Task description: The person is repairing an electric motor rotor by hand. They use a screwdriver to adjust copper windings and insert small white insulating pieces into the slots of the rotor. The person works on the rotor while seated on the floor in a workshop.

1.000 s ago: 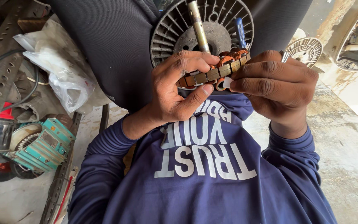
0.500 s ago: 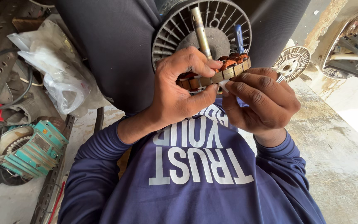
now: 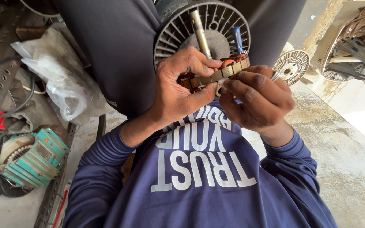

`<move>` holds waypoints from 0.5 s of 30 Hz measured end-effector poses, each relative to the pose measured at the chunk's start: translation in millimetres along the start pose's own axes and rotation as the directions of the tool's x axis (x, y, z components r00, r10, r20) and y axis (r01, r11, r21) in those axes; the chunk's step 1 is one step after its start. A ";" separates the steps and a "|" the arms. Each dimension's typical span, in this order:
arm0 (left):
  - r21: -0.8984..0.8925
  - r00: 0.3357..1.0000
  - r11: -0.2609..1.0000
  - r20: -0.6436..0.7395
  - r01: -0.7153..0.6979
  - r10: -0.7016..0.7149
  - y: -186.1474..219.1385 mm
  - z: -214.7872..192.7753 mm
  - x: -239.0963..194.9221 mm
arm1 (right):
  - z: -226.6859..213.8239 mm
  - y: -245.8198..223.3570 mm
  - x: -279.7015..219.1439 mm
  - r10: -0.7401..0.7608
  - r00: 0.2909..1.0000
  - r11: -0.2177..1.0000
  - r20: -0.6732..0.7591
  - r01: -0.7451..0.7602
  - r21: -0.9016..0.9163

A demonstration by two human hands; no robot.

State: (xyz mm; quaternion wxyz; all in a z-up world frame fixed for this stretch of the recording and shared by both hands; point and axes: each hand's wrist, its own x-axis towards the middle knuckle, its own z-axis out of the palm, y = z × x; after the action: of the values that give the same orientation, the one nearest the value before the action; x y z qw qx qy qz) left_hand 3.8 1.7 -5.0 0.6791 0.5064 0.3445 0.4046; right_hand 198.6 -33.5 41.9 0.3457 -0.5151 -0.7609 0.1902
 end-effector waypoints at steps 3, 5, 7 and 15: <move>0.046 1.000 0.999 0.005 -0.021 0.020 0.9 -1.3 0.5 | -2.0 -4.4 3.5 -0.007 1.000 1.000 0.020 0.007 -0.018; 0.081 0.999 0.995 0.004 -0.052 0.051 0.9 -1.3 -0.6 | -3.9 -5.7 4.9 -0.022 0.999 0.999 0.030 0.023 -0.040; 0.090 0.999 0.995 -0.011 -0.030 0.031 1.3 -4.1 -4.0 | -3.3 -6.9 4.8 -0.043 0.999 0.996 0.028 0.045 -0.079; 0.149 0.997 0.986 0.001 -0.072 0.073 -6.5 -1.9 -8.5 | -12.6 0.1 -7.5 -0.152 0.985 0.978 0.083 0.162 -0.133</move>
State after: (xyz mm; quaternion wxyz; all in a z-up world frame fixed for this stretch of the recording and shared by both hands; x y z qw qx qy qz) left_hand -0.3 -6.2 -11.2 0.6234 0.5671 0.3567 0.4033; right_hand 209.5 -41.2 48.0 0.2952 -0.4690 -0.8226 0.1273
